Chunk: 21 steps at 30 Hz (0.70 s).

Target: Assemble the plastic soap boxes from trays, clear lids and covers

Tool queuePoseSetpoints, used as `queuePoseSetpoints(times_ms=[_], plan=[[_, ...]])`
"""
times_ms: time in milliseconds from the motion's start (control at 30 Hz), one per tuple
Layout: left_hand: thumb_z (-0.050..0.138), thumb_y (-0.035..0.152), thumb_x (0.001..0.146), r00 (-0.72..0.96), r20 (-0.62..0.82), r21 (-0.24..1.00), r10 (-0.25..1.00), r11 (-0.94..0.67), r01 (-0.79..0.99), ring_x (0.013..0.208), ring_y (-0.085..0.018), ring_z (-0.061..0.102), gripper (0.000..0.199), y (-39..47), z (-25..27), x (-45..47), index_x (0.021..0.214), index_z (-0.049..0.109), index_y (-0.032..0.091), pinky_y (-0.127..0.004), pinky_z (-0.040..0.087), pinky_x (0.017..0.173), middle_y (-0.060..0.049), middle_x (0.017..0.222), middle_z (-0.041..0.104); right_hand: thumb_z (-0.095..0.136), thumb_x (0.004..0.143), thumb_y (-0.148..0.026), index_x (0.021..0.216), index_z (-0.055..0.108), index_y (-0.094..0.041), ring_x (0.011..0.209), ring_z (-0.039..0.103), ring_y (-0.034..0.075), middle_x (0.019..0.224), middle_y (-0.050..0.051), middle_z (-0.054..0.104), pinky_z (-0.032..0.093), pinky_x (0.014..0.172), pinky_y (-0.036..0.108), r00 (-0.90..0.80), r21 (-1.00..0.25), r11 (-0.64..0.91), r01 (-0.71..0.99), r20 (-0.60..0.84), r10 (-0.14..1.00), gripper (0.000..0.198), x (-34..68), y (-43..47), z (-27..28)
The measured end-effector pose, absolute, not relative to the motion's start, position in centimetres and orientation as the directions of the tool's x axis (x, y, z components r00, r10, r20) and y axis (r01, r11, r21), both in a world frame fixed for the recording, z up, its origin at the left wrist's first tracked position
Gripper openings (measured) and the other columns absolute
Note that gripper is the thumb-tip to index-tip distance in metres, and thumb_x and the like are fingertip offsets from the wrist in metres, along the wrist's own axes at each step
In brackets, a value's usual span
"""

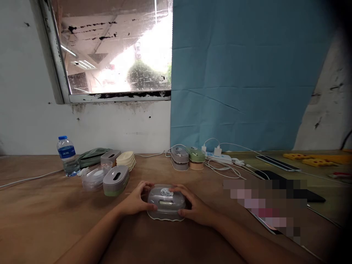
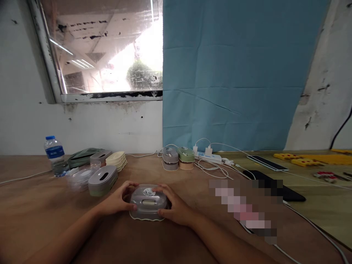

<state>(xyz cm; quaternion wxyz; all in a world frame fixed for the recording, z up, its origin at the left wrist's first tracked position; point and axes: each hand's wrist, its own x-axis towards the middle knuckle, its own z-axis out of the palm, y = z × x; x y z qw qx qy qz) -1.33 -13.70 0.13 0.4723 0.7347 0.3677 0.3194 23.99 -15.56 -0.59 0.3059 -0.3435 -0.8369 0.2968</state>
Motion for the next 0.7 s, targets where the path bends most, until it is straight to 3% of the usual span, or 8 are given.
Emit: queuePoseSetpoints(times_ms=[167, 333, 533, 700], plan=[[0.077, 0.028, 0.047, 0.532, 0.185, 0.856, 0.826, -0.401, 0.326, 0.104, -0.021, 0.042, 0.072, -13.5, -0.1, -1.5, 0.111, 0.044, 0.023, -0.036, 0.035, 0.092, -0.005, 0.113, 0.037, 0.062, 0.069, -0.032, 0.122, 0.032, -0.020, 0.122, 0.027, 0.022, 0.131, 0.009, 0.025, 0.025, 0.100, 0.034, -0.648, -0.681, 0.591, 0.434, 0.221, 0.729, 0.062, 24.1, -16.1, 0.0], [0.078, 0.030, 0.046, 0.535, 0.170, 0.837, 0.828, -0.408, 0.364, 0.098, -0.020, 0.044, 0.079, -13.2, -0.2, -1.6, 0.115, 0.041, 0.023, -0.036, 0.037, 0.089, -0.005, 0.108, 0.038, 0.062, 0.067, -0.035, 0.123, 0.030, -0.020, 0.122, 0.026, 0.025, 0.133, 0.009, 0.021, 0.025, 0.100, 0.036, -0.654, -0.601, 0.591, 0.537, 0.146, 0.742, 0.067, 24.2, -16.5, 0.8], [0.077, 0.028, 0.049, 0.604, 0.199, 0.878, 0.772, -0.414, 0.240, 0.106, -0.020, 0.044, 0.077, -13.1, -0.1, -1.8, 0.117, 0.042, 0.025, -0.034, 0.037, 0.093, -0.005, 0.116, 0.033, 0.059, 0.068, -0.040, 0.126, 0.028, -0.016, 0.121, 0.029, 0.026, 0.131, 0.013, 0.026, 0.027, 0.099, 0.037, -0.689, -0.502, 0.650, 0.570, 0.139, 0.712, 0.070, 24.4, -16.5, 1.2], [0.074, 0.026, 0.055, 0.627, 0.244, 0.872, 0.740, -0.450, 0.192, 0.110, -0.021, 0.044, 0.070, -12.6, -0.5, -2.4, 0.118, 0.042, 0.025, -0.035, 0.036, 0.094, -0.007, 0.120, 0.038, 0.060, 0.063, -0.027, 0.129, 0.026, -0.019, 0.120, 0.032, 0.025, 0.134, 0.012, 0.023, 0.031, 0.096, 0.036, -0.703, -0.394, 0.707, 0.587, 0.185, 0.687, 0.075, 24.8, -16.6, 1.0]])
